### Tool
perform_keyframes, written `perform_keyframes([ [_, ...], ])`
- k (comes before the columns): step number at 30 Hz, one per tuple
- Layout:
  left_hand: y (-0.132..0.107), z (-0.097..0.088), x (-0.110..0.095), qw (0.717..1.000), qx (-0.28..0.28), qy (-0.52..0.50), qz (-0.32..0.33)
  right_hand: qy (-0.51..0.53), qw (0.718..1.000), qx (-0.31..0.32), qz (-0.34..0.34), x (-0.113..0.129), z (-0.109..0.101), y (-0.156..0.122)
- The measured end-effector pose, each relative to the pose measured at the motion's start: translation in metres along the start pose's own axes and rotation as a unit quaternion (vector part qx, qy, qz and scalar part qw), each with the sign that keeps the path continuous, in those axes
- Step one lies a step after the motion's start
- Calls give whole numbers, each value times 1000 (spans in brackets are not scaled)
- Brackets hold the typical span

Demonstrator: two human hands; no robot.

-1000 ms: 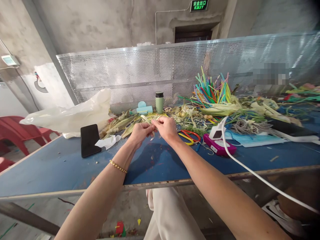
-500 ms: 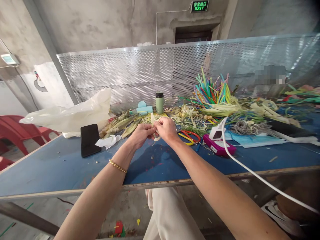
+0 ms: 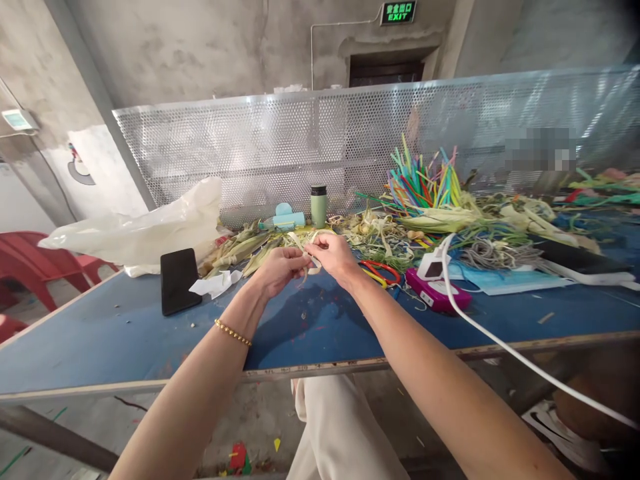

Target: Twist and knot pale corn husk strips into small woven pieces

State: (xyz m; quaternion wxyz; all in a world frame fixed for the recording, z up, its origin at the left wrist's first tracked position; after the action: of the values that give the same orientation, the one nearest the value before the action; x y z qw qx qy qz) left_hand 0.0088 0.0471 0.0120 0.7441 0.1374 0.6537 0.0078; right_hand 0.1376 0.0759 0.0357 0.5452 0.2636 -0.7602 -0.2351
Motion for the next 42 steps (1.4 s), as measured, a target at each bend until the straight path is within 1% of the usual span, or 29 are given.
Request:
perform_keyframes([
  [3,0,-3,-3,999,-16,20,24,3,1000,-3,7,1,-1,0],
  [9,0,-5,-6,990,-73,104,64,23,999,21,30,-4,3,-1],
  [11,0,-6,-8,984,-97,125,84,46,998,22,37,-7,4,0],
  [15,1,-13,-12,964,-166,173,116,87,993,19,72,-13,7,1],
  [17,2,-16,-12,957,-180,193,121,95,993,16,73,-13,8,1],
  [19,3,-16,-11,957,-173,201,118,92,994,10,58,-12,7,1],
  [23,1,-12,-11,967,-152,175,107,83,996,3,35,-8,6,1],
  [26,-1,-11,-13,971,-146,163,93,83,996,12,33,-5,6,0],
  [30,-4,-11,-15,972,-152,161,73,56,998,4,35,-3,5,-1],
  [34,-5,-11,-17,969,-164,164,80,59,997,6,48,-4,6,-1],
  [39,-2,-8,-12,975,-132,156,92,53,998,11,39,-4,7,-2],
  [42,0,-10,-7,975,-135,152,84,42,998,17,36,-3,7,-2],
])
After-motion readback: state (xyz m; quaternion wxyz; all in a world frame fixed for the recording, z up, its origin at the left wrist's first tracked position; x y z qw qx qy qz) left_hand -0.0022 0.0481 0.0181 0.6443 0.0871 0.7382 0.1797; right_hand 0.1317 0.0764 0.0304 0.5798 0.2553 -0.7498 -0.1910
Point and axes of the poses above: each hand's wrist, its own y-axis towards the middle knuckle, its own z-axis out of the palm, x = y × z, the point moved 5 cm from there along y, towards the middle knuckle, and after that the axes turned 3 degrees about -x, right-handed, at the moved point
